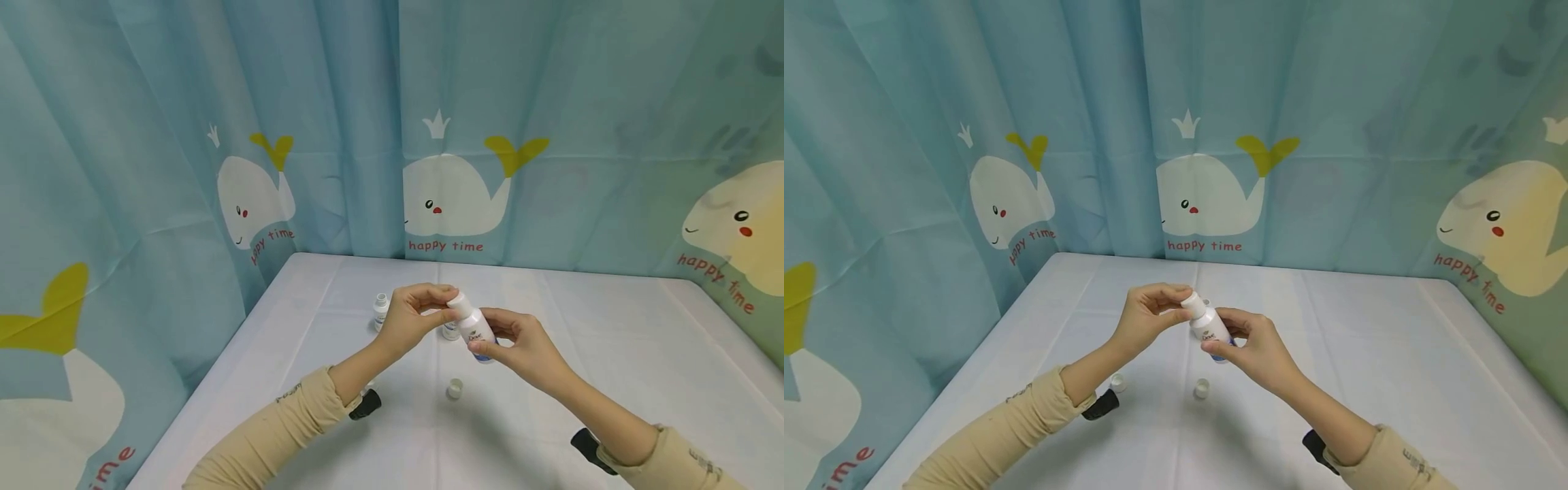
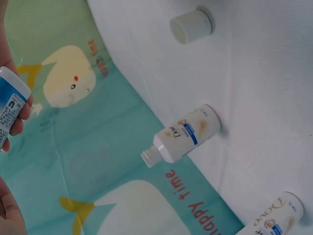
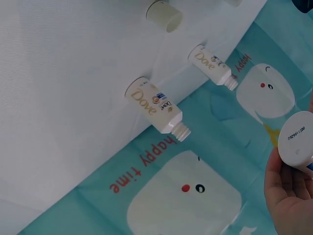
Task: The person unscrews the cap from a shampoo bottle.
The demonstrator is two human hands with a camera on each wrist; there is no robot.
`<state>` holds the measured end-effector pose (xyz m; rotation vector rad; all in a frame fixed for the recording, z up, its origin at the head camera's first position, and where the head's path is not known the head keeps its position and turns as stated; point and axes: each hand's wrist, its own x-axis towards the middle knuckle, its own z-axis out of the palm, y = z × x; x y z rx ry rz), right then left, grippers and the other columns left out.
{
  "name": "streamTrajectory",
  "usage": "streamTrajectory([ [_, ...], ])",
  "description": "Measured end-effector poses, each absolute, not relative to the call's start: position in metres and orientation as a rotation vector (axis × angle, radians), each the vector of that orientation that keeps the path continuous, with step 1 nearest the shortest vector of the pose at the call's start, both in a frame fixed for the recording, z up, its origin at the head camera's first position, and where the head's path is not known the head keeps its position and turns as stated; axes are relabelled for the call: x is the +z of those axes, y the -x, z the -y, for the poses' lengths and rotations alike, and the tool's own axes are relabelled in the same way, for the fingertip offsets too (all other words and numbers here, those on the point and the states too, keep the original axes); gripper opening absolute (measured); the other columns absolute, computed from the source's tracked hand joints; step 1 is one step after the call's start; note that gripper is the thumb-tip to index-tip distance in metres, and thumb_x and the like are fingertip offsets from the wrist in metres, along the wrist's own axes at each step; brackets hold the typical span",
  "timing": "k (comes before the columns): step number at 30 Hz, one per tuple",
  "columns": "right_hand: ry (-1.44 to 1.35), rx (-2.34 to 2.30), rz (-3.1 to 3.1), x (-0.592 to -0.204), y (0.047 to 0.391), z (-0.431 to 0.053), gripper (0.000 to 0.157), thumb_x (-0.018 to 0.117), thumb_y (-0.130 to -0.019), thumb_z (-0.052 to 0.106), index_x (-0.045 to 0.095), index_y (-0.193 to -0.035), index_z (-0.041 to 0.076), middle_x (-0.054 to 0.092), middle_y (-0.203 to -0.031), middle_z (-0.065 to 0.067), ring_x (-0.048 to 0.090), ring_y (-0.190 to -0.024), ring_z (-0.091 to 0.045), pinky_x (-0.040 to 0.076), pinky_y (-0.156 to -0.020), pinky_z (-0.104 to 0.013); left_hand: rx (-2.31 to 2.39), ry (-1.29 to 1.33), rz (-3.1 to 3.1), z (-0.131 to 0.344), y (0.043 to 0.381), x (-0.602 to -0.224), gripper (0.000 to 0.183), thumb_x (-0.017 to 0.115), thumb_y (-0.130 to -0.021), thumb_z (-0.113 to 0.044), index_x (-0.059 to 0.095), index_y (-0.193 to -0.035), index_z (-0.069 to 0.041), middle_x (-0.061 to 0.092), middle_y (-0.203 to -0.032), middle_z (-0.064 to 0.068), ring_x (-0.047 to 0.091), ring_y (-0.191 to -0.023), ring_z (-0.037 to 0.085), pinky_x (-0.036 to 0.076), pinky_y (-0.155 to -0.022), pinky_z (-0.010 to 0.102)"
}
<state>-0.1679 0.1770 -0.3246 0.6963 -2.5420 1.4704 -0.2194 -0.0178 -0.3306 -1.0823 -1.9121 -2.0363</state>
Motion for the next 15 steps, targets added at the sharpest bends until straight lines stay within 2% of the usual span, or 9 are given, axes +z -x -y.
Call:
streamTrajectory([
  [2, -0.705, 1.474, 2.542, -0.3249, 0.1669, -0.1769, 0.040, 0.072, -0.082, 0.014, 0.061, -0.118, -0.002, 0.069, -0.107, -0.015, 0.064, -0.086, -0.003, 0.055, -0.077, -0.021, -2.050, 1.098, 1.893, 0.0180, 0.2196, -0.3311, 0.023, 0.072, -0.077, 0.005, 0.062, -0.094, 0.017, 0.060, -0.102, 0.036, 0.062, -0.085, -0.003, 0.056, -0.082, 0.026],
  [5, -0.712, 1.489, 2.545, -0.3253, 0.1653, -0.1764, 0.041, 0.072, -0.082, 0.014, 0.061, -0.118, -0.002, 0.069, -0.107, -0.015, 0.064, -0.085, -0.003, 0.056, -0.075, -0.022, -2.082, 1.115, 1.860, 0.0178, 0.2202, -0.3327, 0.038, 0.075, -0.079, -0.017, 0.060, -0.089, 0.016, 0.060, -0.093, 0.032, 0.060, -0.081, -0.001, 0.054, -0.079, 0.020],
  [9, -0.717, 1.496, 2.551, -0.3254, 0.1639, -0.1753, 0.041, 0.072, -0.082, 0.014, 0.061, -0.118, -0.002, 0.069, -0.106, -0.015, 0.065, -0.084, -0.004, 0.056, -0.073, -0.023, -2.082, 1.099, 1.865, 0.0161, 0.2192, -0.3334, 0.065, 0.074, -0.070, -0.049, 0.055, -0.084, 0.011, 0.059, -0.081, 0.006, 0.057, -0.075, 0.001, 0.052, -0.076, 0.017],
  [11, -0.711, 1.492, 2.558, -0.3252, 0.1632, -0.1746, 0.042, 0.072, -0.082, 0.014, 0.061, -0.119, -0.003, 0.069, -0.107, -0.015, 0.065, -0.084, -0.004, 0.056, -0.073, -0.022, -2.060, 1.082, 1.889, 0.0151, 0.2181, -0.3327, 0.070, 0.072, -0.067, -0.056, 0.052, -0.081, 0.009, 0.055, -0.080, -0.003, 0.056, -0.073, 0.001, 0.050, -0.074, 0.016],
  [12, -0.709, 1.493, 2.562, -0.3252, 0.1629, -0.1743, 0.042, 0.072, -0.082, 0.014, 0.061, -0.119, -0.003, 0.068, -0.107, -0.016, 0.065, -0.084, -0.004, 0.056, -0.073, -0.022, -2.051, 1.077, 1.897, 0.0149, 0.2176, -0.3322, 0.070, 0.072, -0.066, -0.057, 0.050, -0.081, 0.009, 0.054, -0.080, -0.002, 0.055, -0.072, 0.001, 0.050, -0.072, 0.016],
  [15, -0.699, 1.478, 2.573, -0.3251, 0.1621, -0.1734, 0.043, 0.073, -0.082, 0.014, 0.060, -0.119, -0.003, 0.069, -0.107, -0.015, 0.064, -0.084, -0.004, 0.056, -0.074, -0.021, -2.026, 1.065, 1.911, 0.0148, 0.2166, -0.3313, 0.072, 0.070, -0.066, -0.059, 0.049, -0.080, 0.008, 0.054, -0.079, 0.011, 0.054, -0.070, 0.000, 0.048, -0.068, 0.015],
])
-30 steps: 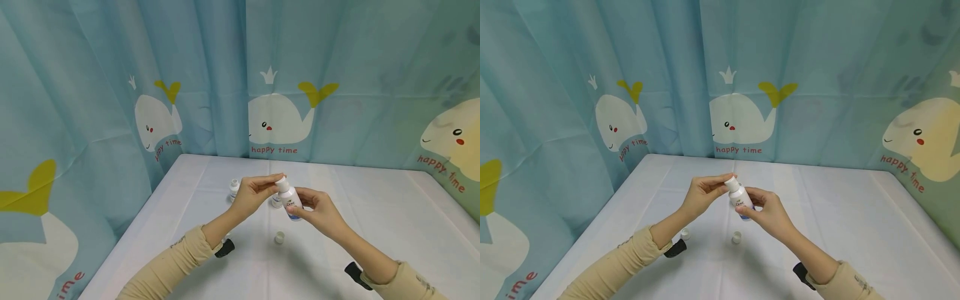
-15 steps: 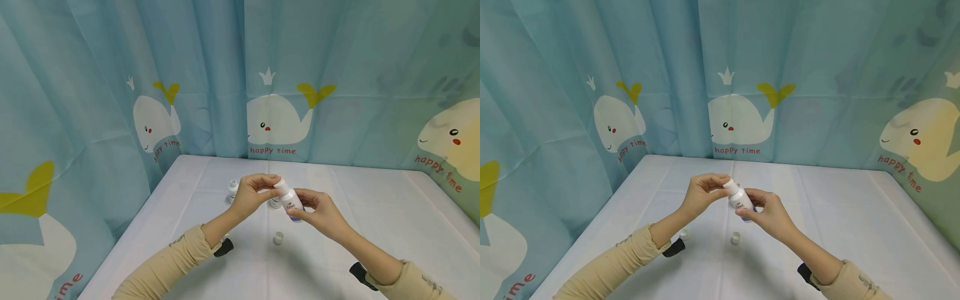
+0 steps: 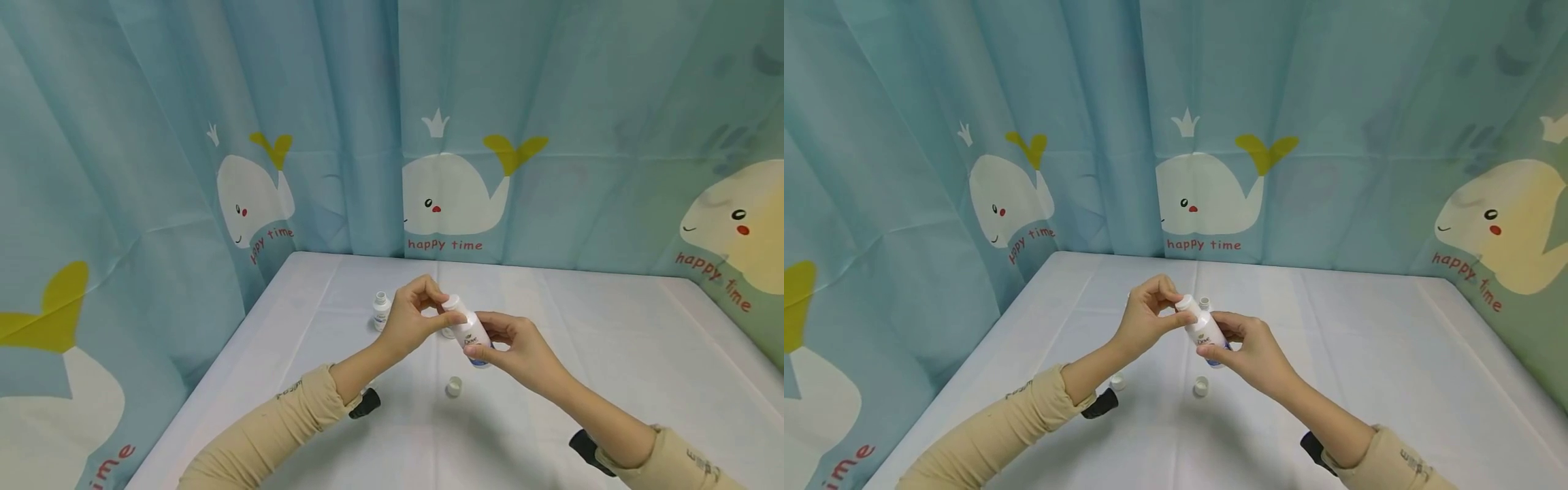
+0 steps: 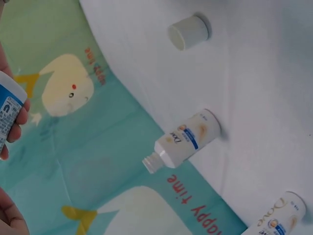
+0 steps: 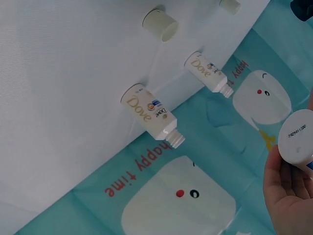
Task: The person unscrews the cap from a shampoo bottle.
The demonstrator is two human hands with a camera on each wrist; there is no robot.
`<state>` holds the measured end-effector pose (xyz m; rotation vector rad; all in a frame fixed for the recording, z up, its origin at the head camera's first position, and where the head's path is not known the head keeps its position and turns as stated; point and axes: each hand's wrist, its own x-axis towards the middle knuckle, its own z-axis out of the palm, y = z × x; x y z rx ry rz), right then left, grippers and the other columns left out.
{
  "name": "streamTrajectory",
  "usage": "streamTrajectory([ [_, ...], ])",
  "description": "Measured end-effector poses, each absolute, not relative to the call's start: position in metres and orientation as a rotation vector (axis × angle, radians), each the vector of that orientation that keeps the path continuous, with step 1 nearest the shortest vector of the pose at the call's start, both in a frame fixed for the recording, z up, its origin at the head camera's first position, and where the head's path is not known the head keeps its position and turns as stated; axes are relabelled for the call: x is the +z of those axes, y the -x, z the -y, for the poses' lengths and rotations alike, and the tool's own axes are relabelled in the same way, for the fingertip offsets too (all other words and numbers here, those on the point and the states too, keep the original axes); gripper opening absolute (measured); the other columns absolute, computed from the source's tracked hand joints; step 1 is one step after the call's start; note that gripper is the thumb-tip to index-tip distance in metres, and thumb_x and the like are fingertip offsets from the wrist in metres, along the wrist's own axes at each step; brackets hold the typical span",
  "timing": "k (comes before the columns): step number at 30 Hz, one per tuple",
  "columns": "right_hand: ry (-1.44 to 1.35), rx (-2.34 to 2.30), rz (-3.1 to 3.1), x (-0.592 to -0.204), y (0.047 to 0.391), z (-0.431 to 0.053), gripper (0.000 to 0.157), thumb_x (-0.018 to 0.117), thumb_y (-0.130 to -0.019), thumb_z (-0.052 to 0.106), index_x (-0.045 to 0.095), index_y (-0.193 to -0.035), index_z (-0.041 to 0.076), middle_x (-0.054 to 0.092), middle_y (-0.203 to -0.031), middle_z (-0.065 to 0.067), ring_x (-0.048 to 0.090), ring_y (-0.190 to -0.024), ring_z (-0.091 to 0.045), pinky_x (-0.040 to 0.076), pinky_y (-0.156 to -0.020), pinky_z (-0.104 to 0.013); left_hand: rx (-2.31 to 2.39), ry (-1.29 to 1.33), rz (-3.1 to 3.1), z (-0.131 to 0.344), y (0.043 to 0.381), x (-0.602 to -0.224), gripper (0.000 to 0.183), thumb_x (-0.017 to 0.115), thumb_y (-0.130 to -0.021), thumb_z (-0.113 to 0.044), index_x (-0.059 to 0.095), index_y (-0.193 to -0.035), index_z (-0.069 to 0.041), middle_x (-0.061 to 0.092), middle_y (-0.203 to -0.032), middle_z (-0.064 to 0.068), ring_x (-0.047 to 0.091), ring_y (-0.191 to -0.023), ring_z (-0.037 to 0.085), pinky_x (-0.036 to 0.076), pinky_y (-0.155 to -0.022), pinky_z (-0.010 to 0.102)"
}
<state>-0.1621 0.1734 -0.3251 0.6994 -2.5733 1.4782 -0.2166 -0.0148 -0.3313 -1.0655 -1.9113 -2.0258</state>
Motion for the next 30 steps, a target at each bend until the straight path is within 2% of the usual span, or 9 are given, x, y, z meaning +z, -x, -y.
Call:
streamTrajectory([
  [4, -0.711, 1.466, 2.571, -0.325, 0.162, -0.173, 0.042, 0.072, -0.082, 0.014, 0.061, -0.119, -0.003, 0.069, -0.105, -0.015, 0.063, -0.082, -0.004, 0.056, -0.074, -0.022, -2.002, 1.068, 1.909, 0.016, 0.216, -0.331, 0.060, 0.074, -0.072, -0.047, 0.051, -0.087, 0.006, 0.053, -0.086, 0.025, 0.054, -0.072, 0.001, 0.048, -0.068, 0.016],
  [8, -0.707, 1.448, 2.579, -0.325, 0.160, -0.173, 0.042, 0.072, -0.082, 0.014, 0.061, -0.118, -0.003, 0.069, -0.104, -0.014, 0.063, -0.082, -0.003, 0.055, -0.075, -0.021, -1.952, 1.083, 1.945, 0.016, 0.215, -0.331, 0.035, 0.076, -0.080, -0.015, 0.055, -0.101, 0.004, 0.057, -0.101, 0.024, 0.057, -0.082, 0.003, 0.051, -0.073, 0.020],
  [10, -0.701, 1.435, 2.588, -0.325, 0.160, -0.174, 0.042, 0.072, -0.082, 0.014, 0.060, -0.119, -0.004, 0.069, -0.105, -0.014, 0.063, -0.082, -0.003, 0.055, -0.075, -0.020, -1.929, 1.093, 1.969, 0.017, 0.214, -0.330, 0.037, 0.075, -0.079, -0.006, 0.057, -0.109, 0.003, 0.059, -0.109, 0.023, 0.059, -0.090, 0.007, 0.053, -0.078, 0.022],
  [11, -0.701, 1.431, 2.590, -0.325, 0.160, -0.174, 0.042, 0.072, -0.082, 0.015, 0.060, -0.119, -0.004, 0.069, -0.105, -0.014, 0.063, -0.083, -0.003, 0.055, -0.075, -0.020, -1.924, 1.099, 1.979, 0.017, 0.214, -0.330, 0.040, 0.075, -0.079, -0.007, 0.057, -0.114, 0.002, 0.059, -0.113, 0.022, 0.061, -0.094, 0.011, 0.053, -0.080, 0.024],
  [14, -0.713, 1.431, 2.590, -0.324, 0.160, -0.174, 0.043, 0.072, -0.083, 0.014, 0.060, -0.119, -0.004, 0.069, -0.105, -0.014, 0.062, -0.083, -0.003, 0.055, -0.076, -0.020, -1.925, 1.133, 1.986, 0.019, 0.214, -0.328, 0.056, 0.074, -0.080, -0.028, 0.054, -0.123, 0.002, 0.059, -0.120, 0.024, 0.062, -0.103, 0.025, 0.053, -0.087, 0.028],
  [17, -0.725, 1.426, 2.581, -0.322, 0.160, -0.173, 0.042, 0.072, -0.083, 0.014, 0.060, -0.119, -0.004, 0.069, -0.103, -0.013, 0.063, -0.083, -0.003, 0.055, -0.077, -0.020, -1.979, 1.212, 1.969, 0.021, 0.215, -0.326, 0.073, 0.064, -0.080, -0.048, 0.050, -0.130, 0.004, 0.055, -0.127, 0.025, 0.059, -0.113, 0.035, 0.051, -0.094, 0.031],
  [19, -0.726, 1.422, 2.576, -0.321, 0.160, -0.173, 0.042, 0.072, -0.082, 0.013, 0.060, -0.119, -0.004, 0.069, -0.102, -0.013, 0.063, -0.082, -0.003, 0.055, -0.077, -0.020, -2.013, 1.280, 1.954, 0.023, 0.216, -0.326, 0.077, 0.056, -0.084, -0.052, 0.047, -0.133, 0.006, 0.051, -0.133, 0.026, 0.055, -0.118, 0.038, 0.048, -0.099, 0.032],
  [25, -0.728, 1.439, 2.578, -0.319, 0.160, -0.172, 0.043, 0.072, -0.083, 0.013, 0.059, -0.120, -0.005, 0.069, -0.104, -0.014, 0.063, -0.083, -0.003, 0.055, -0.076, -0.021, -2.011, 1.489, 1.922, 0.033, 0.214, -0.323, 0.062, 0.044, -0.097, -0.034, 0.037, -0.136, 0.013, 0.036, -0.144, 0.027, 0.045, -0.128, 0.038, 0.039, -0.108, 0.035],
  [30, -0.737, 1.438, 2.571, -0.320, 0.160, -0.171, 0.043, 0.072, -0.083, 0.014, 0.059, -0.121, -0.004, 0.069, -0.104, -0.014, 0.063, -0.084, -0.003, 0.055, -0.077, -0.021, -1.910, 1.529, 1.984, 0.038, 0.211, -0.320, 0.038, 0.044, -0.099, -0.006, 0.044, -0.131, 0.014, 0.040, -0.142, 0.025, 0.041, -0.133, 0.032, 0.038, -0.109, 0.033],
])
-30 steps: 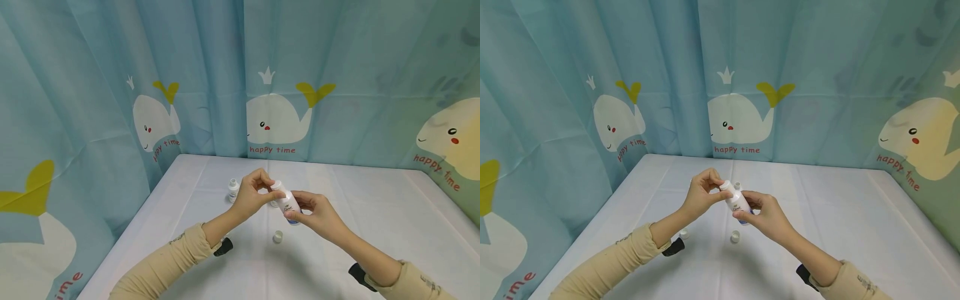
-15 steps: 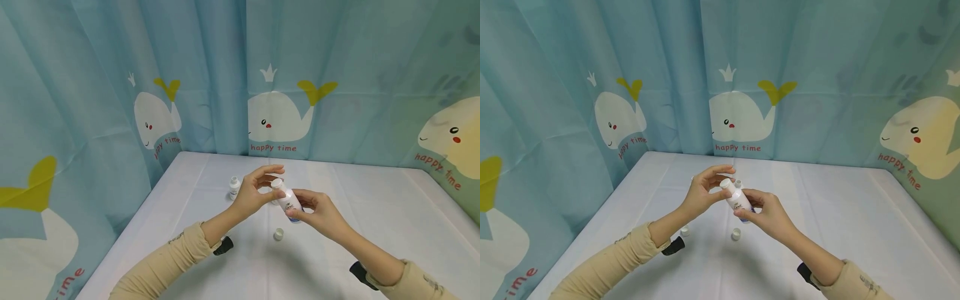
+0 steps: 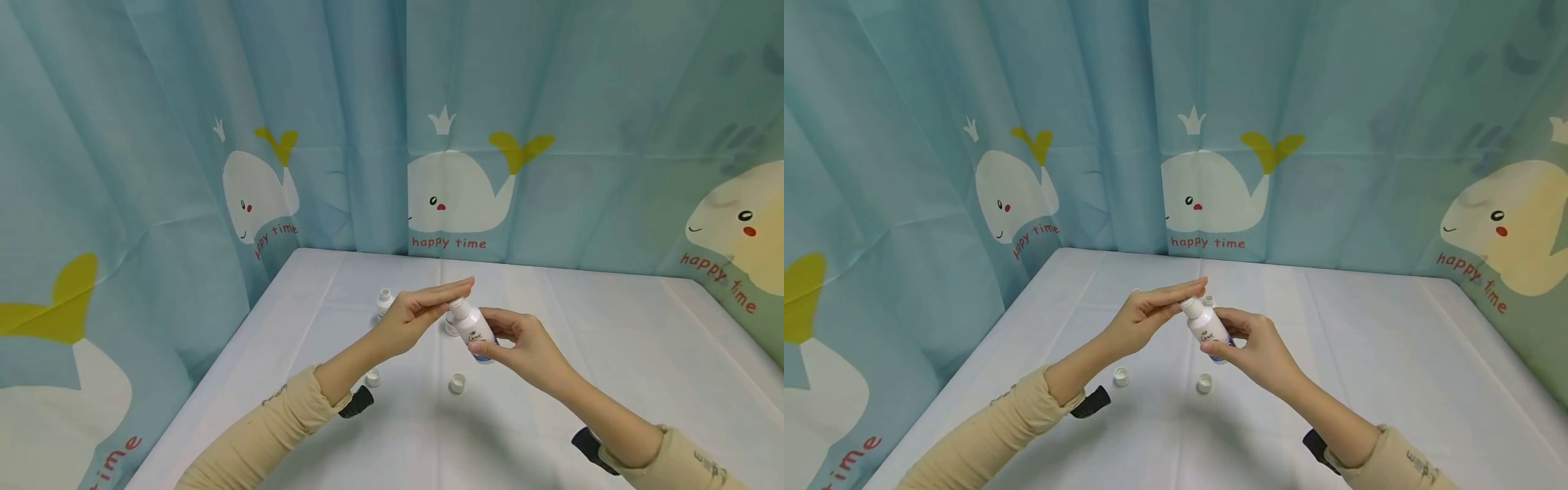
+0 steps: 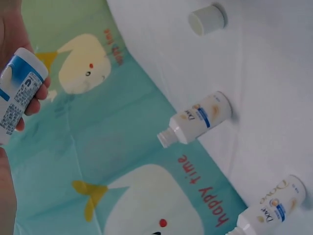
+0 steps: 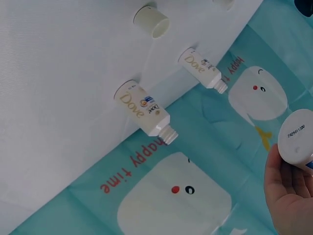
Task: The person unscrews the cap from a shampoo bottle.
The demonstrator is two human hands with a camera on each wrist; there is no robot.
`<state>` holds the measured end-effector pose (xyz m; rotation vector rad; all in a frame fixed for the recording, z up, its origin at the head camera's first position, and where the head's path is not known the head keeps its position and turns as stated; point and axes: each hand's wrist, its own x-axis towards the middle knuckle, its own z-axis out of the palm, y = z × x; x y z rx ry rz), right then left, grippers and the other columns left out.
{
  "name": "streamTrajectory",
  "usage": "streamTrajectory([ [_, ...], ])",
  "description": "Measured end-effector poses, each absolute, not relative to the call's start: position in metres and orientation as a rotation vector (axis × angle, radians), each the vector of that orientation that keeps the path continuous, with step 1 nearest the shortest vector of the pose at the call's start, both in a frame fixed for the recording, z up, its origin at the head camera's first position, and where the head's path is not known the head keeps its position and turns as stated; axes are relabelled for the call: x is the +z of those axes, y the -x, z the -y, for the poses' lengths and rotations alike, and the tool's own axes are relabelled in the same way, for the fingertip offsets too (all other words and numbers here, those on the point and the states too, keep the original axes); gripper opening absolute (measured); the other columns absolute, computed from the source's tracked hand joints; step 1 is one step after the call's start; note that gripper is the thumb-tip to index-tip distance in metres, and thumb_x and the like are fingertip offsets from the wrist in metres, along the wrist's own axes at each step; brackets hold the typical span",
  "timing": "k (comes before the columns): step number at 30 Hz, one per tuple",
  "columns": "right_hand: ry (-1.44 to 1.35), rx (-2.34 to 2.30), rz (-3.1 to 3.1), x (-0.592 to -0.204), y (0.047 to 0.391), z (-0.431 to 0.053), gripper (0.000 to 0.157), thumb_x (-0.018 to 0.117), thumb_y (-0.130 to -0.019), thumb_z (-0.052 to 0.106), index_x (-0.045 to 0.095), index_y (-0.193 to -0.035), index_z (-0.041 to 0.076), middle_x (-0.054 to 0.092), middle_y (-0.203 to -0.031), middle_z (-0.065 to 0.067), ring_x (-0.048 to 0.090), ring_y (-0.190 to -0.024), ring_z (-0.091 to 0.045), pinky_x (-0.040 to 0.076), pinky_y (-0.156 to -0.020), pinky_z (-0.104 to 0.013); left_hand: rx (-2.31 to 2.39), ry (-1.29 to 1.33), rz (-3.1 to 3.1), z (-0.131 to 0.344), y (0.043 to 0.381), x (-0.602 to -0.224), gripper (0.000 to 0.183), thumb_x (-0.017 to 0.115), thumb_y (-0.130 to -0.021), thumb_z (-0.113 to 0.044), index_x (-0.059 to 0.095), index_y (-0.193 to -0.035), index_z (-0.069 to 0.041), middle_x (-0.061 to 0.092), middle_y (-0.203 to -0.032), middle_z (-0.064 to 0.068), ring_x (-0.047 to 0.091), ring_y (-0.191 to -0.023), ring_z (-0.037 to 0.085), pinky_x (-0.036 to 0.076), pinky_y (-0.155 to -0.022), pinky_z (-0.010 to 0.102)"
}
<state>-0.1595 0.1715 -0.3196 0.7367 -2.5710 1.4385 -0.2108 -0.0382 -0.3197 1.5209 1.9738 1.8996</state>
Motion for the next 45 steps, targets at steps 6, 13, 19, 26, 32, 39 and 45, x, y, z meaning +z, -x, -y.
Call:
streamTrajectory([
  [6, -0.743, 1.424, 2.551, -0.322, 0.159, -0.174, 0.043, 0.072, -0.083, 0.013, 0.059, -0.121, -0.004, 0.069, -0.105, -0.014, 0.063, -0.083, -0.002, 0.055, -0.077, -0.021, 1.922, -1.464, -2.000, 0.035, 0.209, -0.321, 0.033, 0.046, -0.097, 0.000, 0.050, -0.126, 0.014, 0.046, -0.139, 0.024, 0.044, -0.132, 0.030, 0.040, -0.107, 0.031],
  [13, -0.750, 1.420, 2.536, -0.323, 0.160, -0.176, 0.042, 0.072, -0.082, 0.012, 0.060, -0.119, -0.004, 0.069, -0.104, -0.013, 0.063, -0.081, -0.003, 0.055, -0.077, -0.021, 2.023, -1.297, -2.006, 0.032, 0.206, -0.320, 0.037, 0.057, -0.093, -0.012, 0.055, -0.122, 0.011, 0.054, -0.130, 0.024, 0.051, -0.125, 0.029, 0.047, -0.099, 0.029],
  [19, -0.759, 1.449, 2.530, -0.320, 0.159, -0.175, 0.039, 0.073, -0.082, 0.013, 0.062, -0.116, -0.002, 0.069, -0.100, -0.011, 0.063, -0.080, -0.004, 0.056, -0.076, -0.022, 2.142, -1.137, -1.999, 0.031, 0.205, -0.319, 0.040, 0.066, -0.087, -0.014, 0.059, -0.116, 0.013, 0.058, -0.121, 0.027, 0.057, -0.117, 0.032, 0.052, -0.092, 0.031],
  [26, -0.744, 1.480, 2.541, -0.319, 0.155, -0.174, 0.040, 0.073, -0.081, 0.013, 0.062, -0.117, -0.002, 0.069, -0.103, -0.012, 0.064, -0.081, -0.004, 0.056, -0.076, -0.022, 2.273, -1.119, -2.009, 0.027, 0.205, -0.323, 0.072, 0.073, -0.071, -0.048, 0.063, -0.101, 0.017, 0.062, -0.106, 0.035, 0.069, -0.089, 0.009, 0.057, -0.079, 0.027],
  [32, -0.716, 1.507, 2.546, -0.319, 0.152, -0.175, 0.041, 0.074, -0.081, 0.014, 0.062, -0.117, -0.001, 0.069, -0.105, -0.013, 0.064, -0.084, -0.005, 0.057, -0.073, -0.023, 2.257, -1.131, -2.079, 0.023, 0.206, -0.323, 0.073, 0.074, -0.066, -0.055, 0.061, -0.089, 0.013, 0.061, -0.090, 0.033, 0.063, -0.068, 0.001, 0.056, -0.064, 0.021],
  [39, -0.710, 1.492, 2.539, -0.320, 0.151, -0.176, 0.042, 0.075, -0.080, 0.014, 0.062, -0.116, -0.002, 0.068, -0.107, -0.015, 0.063, -0.086, -0.004, 0.056, -0.074, -0.021, 2.259, -1.133, -2.060, 0.018, 0.205, -0.320, 0.073, 0.077, -0.063, -0.056, 0.054, -0.082, 0.011, 0.059, -0.076, -0.004, 0.059, -0.065, 0.001, 0.052, -0.061, 0.017],
  [45, -0.725, 1.549, 2.526, -0.320, 0.152, -0.177, 0.041, 0.073, -0.081, 0.013, 0.061, -0.117, -0.004, 0.068, -0.103, -0.016, 0.064, -0.082, -0.004, 0.057, -0.071, -0.023, 2.222, -1.123, -2.080, 0.014, 0.207, -0.319, 0.074, 0.076, -0.065, -0.058, 0.052, -0.087, 0.009, 0.057, -0.079, -0.008, 0.055, -0.071, 0.002, 0.050, -0.067, 0.015],
])
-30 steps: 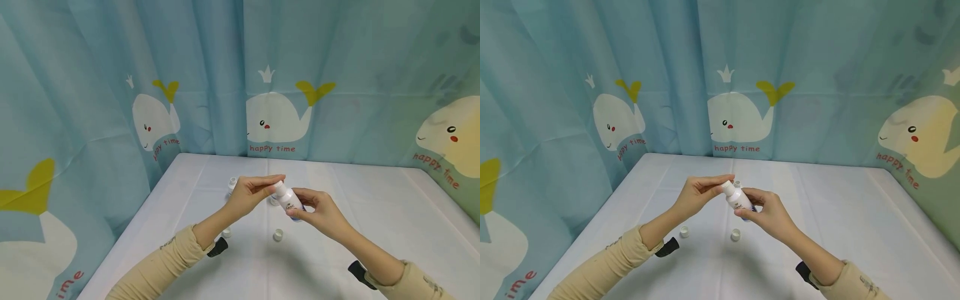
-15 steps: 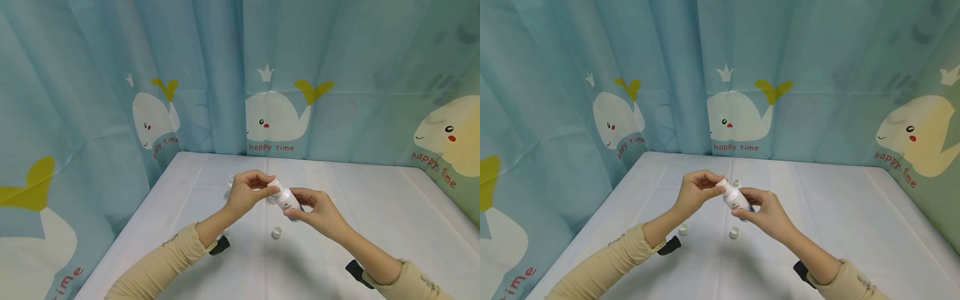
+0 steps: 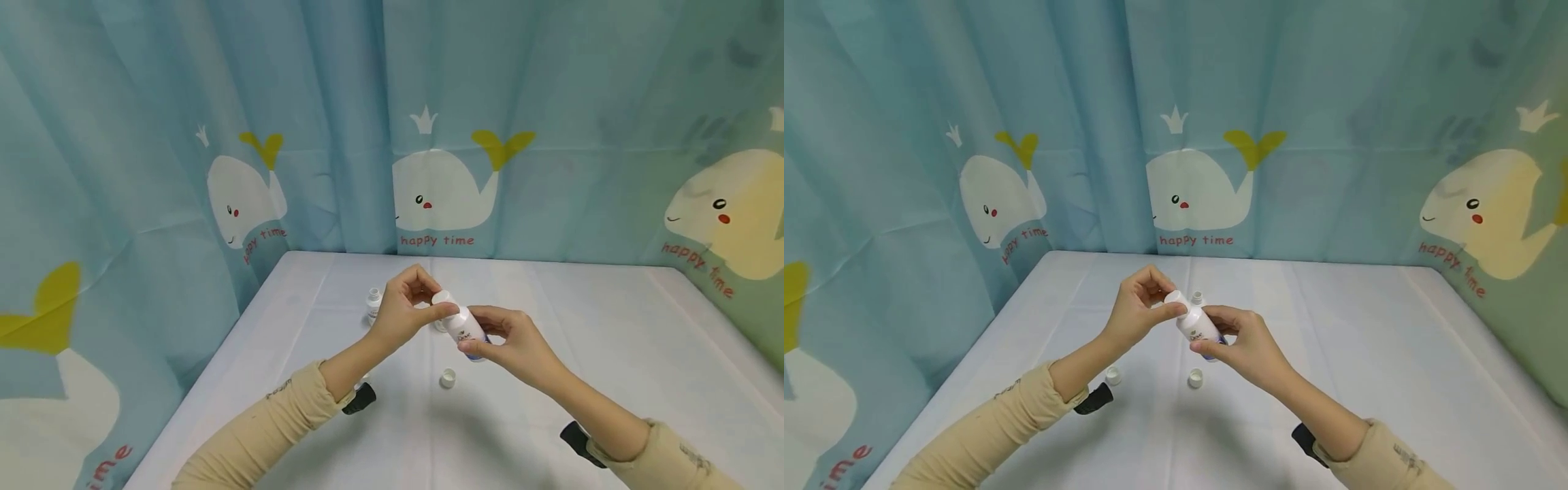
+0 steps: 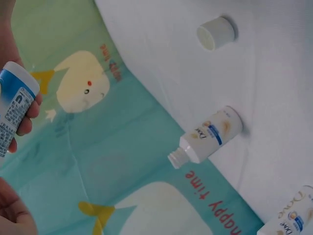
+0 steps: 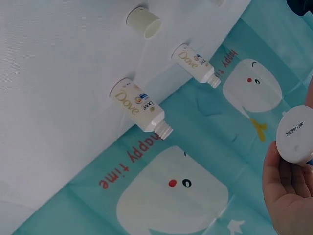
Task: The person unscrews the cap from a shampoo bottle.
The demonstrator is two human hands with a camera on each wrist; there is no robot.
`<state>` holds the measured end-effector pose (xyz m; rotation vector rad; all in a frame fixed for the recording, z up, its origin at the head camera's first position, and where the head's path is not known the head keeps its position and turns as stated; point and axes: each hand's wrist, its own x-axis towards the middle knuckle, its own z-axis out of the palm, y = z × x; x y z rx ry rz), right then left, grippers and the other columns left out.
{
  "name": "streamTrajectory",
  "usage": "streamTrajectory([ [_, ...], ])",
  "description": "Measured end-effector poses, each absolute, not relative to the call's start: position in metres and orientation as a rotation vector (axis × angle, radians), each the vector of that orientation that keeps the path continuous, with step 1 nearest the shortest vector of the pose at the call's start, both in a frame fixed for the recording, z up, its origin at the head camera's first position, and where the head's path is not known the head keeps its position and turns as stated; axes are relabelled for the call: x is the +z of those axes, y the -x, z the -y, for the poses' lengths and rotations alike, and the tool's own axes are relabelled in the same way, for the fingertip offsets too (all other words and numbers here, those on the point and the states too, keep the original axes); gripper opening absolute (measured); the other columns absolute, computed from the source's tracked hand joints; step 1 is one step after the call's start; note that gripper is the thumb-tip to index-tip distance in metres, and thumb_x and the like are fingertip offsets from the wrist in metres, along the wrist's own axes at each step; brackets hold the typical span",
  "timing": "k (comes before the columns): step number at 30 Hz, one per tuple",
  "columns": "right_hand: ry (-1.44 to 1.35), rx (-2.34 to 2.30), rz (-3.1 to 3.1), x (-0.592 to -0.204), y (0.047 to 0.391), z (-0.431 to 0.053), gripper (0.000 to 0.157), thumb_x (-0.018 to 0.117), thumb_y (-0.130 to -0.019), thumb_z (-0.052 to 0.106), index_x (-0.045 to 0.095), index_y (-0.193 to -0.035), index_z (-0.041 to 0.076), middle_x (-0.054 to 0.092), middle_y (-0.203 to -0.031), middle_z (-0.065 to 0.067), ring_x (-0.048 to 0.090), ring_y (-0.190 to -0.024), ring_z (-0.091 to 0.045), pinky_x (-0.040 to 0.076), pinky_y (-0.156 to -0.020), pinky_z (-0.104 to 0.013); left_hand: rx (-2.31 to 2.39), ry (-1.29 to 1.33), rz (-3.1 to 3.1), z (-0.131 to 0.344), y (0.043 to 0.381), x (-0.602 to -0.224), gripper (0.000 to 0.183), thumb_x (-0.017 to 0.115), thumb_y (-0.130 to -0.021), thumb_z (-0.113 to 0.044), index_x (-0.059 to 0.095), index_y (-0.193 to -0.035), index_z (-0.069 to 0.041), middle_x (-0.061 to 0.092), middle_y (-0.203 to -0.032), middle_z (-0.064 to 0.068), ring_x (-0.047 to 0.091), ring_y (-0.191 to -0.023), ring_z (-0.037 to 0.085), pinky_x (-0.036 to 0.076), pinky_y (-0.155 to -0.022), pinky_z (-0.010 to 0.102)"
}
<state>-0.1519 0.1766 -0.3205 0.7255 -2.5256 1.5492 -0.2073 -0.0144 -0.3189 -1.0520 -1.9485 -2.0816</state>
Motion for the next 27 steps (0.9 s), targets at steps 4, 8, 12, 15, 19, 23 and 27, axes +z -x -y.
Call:
streamTrajectory([
  [4, -0.734, 1.571, 2.513, -0.319, 0.154, -0.175, 0.040, 0.072, -0.082, 0.012, 0.061, -0.117, -0.004, 0.069, -0.099, -0.015, 0.064, -0.080, -0.005, 0.057, -0.072, -0.024, -2.084, 1.060, 2.007, 0.014, 0.208, -0.318, 0.070, 0.074, -0.071, -0.055, 0.053, -0.095, 0.007, 0.055, -0.083, -0.007, 0.053, -0.077, 0.004, 0.048, -0.070, 0.015],
  [8, -0.728, 1.587, 2.520, -0.318, 0.155, -0.175, 0.040, 0.072, -0.083, 0.012, 0.060, -0.118, -0.005, 0.069, -0.100, -0.015, 0.065, -0.080, -0.005, 0.057, -0.071, -0.025, -2.097, 1.046, 2.027, 0.013, 0.207, -0.319, 0.061, 0.075, -0.075, -0.047, 0.054, -0.095, 0.007, 0.055, -0.084, -0.006, 0.053, -0.078, 0.005, 0.048, -0.070, 0.015],
  [12, -0.722, 1.590, 2.539, -0.318, 0.157, -0.176, 0.042, 0.072, -0.082, 0.013, 0.060, -0.118, -0.005, 0.068, -0.100, -0.016, 0.065, -0.081, -0.005, 0.058, -0.069, -0.025, -2.078, 1.033, 2.054, 0.013, 0.208, -0.318, 0.047, 0.076, -0.079, -0.033, 0.057, -0.095, 0.007, 0.057, -0.086, 0.001, 0.053, -0.078, 0.005, 0.049, -0.070, 0.016],
  [15, -0.699, 1.566, 2.556, -0.319, 0.157, -0.177, 0.042, 0.073, -0.082, 0.013, 0.060, -0.118, -0.005, 0.069, -0.099, -0.016, 0.065, -0.081, -0.005, 0.057, -0.071, -0.023, -2.066, 1.063, 2.057, 0.013, 0.208, -0.318, 0.049, 0.076, -0.079, -0.032, 0.059, -0.104, 0.007, 0.062, -0.098, 0.017, 0.058, -0.090, 0.009, 0.051, -0.079, 0.017],
  [19, -0.672, 1.543, 2.578, -0.319, 0.157, -0.177, 0.043, 0.073, -0.082, 0.013, 0.060, -0.118, -0.006, 0.069, -0.102, -0.015, 0.066, -0.084, -0.006, 0.055, -0.075, -0.020, -2.133, 1.170, 2.010, 0.018, 0.209, -0.319, 0.075, 0.070, -0.078, -0.048, 0.053, -0.126, 0.007, 0.053, -0.129, 0.027, 0.055, -0.121, 0.025, 0.046, -0.101, 0.027],
  [23, -0.663, 1.529, 2.584, -0.319, 0.157, -0.178, 0.044, 0.073, -0.082, 0.015, 0.060, -0.118, -0.007, 0.069, -0.104, -0.017, 0.067, -0.088, -0.012, 0.055, -0.077, -0.021, -2.183, 1.262, 2.008, 0.027, 0.209, -0.320, 0.079, 0.058, -0.083, -0.051, 0.043, -0.136, 0.006, 0.043, -0.143, 0.022, 0.042, -0.134, 0.028, 0.037, -0.109, 0.036],
  [27, -0.653, 1.532, 2.595, -0.320, 0.157, -0.180, 0.045, 0.072, -0.083, 0.015, 0.059, -0.119, -0.008, 0.068, -0.106, -0.018, 0.067, -0.090, -0.017, 0.056, -0.078, -0.023, -2.097, 1.294, 2.042, 0.035, 0.208, -0.322, 0.060, 0.052, -0.093, -0.036, 0.046, -0.134, 0.006, 0.044, -0.141, 0.020, 0.044, -0.132, 0.025, 0.039, -0.108, 0.032],
])
